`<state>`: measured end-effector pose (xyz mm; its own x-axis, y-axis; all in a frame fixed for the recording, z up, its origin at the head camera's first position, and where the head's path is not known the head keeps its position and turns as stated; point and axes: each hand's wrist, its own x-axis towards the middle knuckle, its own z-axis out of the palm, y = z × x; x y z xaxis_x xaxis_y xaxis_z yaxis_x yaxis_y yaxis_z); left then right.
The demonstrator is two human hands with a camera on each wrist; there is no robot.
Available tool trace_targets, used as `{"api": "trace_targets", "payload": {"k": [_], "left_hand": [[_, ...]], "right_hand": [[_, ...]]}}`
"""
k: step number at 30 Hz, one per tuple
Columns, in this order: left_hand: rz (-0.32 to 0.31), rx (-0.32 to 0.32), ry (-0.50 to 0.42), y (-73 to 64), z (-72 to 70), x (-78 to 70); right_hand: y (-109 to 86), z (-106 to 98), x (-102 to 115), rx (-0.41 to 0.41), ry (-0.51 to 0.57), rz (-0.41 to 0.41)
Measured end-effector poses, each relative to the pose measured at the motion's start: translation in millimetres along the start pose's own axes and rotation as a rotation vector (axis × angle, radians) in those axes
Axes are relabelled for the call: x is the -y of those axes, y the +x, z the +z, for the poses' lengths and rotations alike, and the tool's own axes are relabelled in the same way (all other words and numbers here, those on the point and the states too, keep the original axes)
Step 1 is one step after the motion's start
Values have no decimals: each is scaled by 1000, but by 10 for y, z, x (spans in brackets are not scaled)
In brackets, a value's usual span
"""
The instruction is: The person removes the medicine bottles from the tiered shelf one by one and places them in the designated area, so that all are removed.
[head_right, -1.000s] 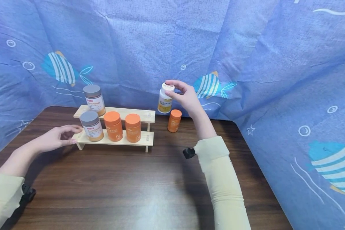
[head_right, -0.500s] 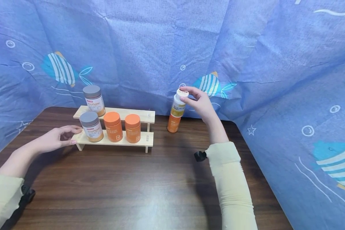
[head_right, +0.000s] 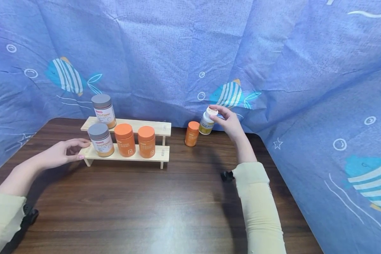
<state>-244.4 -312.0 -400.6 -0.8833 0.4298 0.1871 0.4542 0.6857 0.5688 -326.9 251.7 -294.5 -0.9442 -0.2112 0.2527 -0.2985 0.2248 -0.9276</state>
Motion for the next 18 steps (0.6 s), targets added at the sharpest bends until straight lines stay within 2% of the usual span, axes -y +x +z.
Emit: {"api": "trace_targets", "payload": {"k": [9, 15, 18], "left_hand": [[-19, 22, 5, 0, 3, 17], [-10, 14, -1, -1, 4, 21], [-13, 13, -4, 6, -1, 24]], "right_hand": [[-97, 21, -158, -2, -35, 30], [-64, -14, -443, -1, -40, 9], [-28, -30, -613, -12, -47, 25]]}}
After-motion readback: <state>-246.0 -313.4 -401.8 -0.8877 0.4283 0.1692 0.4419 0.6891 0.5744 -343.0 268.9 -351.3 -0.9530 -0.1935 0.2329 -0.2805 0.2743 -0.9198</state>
